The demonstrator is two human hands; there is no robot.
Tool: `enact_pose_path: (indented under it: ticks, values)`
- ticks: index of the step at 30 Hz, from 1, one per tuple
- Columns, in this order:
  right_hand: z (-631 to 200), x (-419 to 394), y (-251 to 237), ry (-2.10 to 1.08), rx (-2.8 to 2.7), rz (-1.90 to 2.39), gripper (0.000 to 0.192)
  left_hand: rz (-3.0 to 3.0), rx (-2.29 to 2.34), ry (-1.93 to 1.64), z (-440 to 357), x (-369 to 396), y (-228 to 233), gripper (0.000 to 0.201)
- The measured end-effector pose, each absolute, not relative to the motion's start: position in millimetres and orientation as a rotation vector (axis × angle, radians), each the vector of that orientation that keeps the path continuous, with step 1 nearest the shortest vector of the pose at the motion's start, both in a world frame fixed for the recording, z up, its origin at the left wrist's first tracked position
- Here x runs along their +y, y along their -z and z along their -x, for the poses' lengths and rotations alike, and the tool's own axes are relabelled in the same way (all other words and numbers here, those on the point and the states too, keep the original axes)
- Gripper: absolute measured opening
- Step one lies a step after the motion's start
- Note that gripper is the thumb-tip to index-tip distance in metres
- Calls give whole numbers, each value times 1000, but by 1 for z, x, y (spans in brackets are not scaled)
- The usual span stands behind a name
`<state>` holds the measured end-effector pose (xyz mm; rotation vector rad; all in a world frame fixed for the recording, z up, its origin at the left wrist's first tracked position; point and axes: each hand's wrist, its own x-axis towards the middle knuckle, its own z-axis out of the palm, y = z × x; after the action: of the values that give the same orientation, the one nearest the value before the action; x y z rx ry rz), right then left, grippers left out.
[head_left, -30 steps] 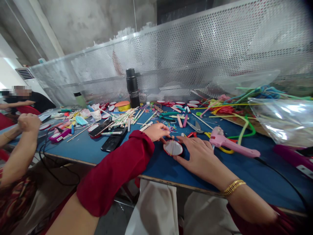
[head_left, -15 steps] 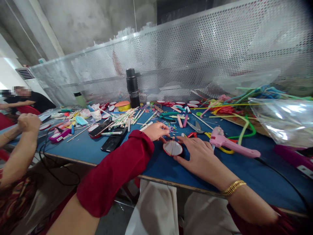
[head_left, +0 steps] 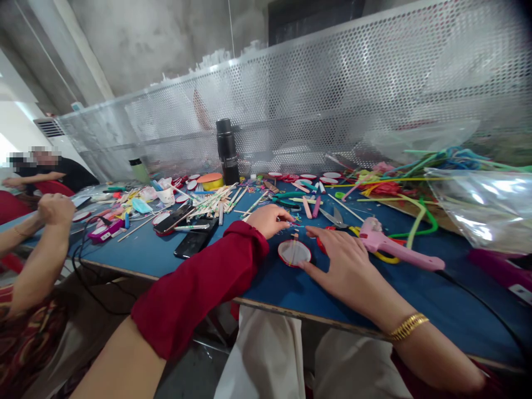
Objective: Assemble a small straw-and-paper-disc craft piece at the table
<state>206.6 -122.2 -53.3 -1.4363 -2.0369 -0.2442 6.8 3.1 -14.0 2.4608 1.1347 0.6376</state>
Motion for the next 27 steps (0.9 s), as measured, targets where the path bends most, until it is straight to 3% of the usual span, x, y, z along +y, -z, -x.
enact_pose_path:
  ticks: [6,15,27]
  values:
    - [-229,-127,40,280,-1888,1315,48,-2729,1051,-396,-26,15,4,22]
    - [-263,-138,27,428,-1751,1378,39,-2790,993,-320,-33,27,14,21]
    - [-310,-135,24,653,-1763,1578,49,-2759,1072,-358,-35,18,14,14]
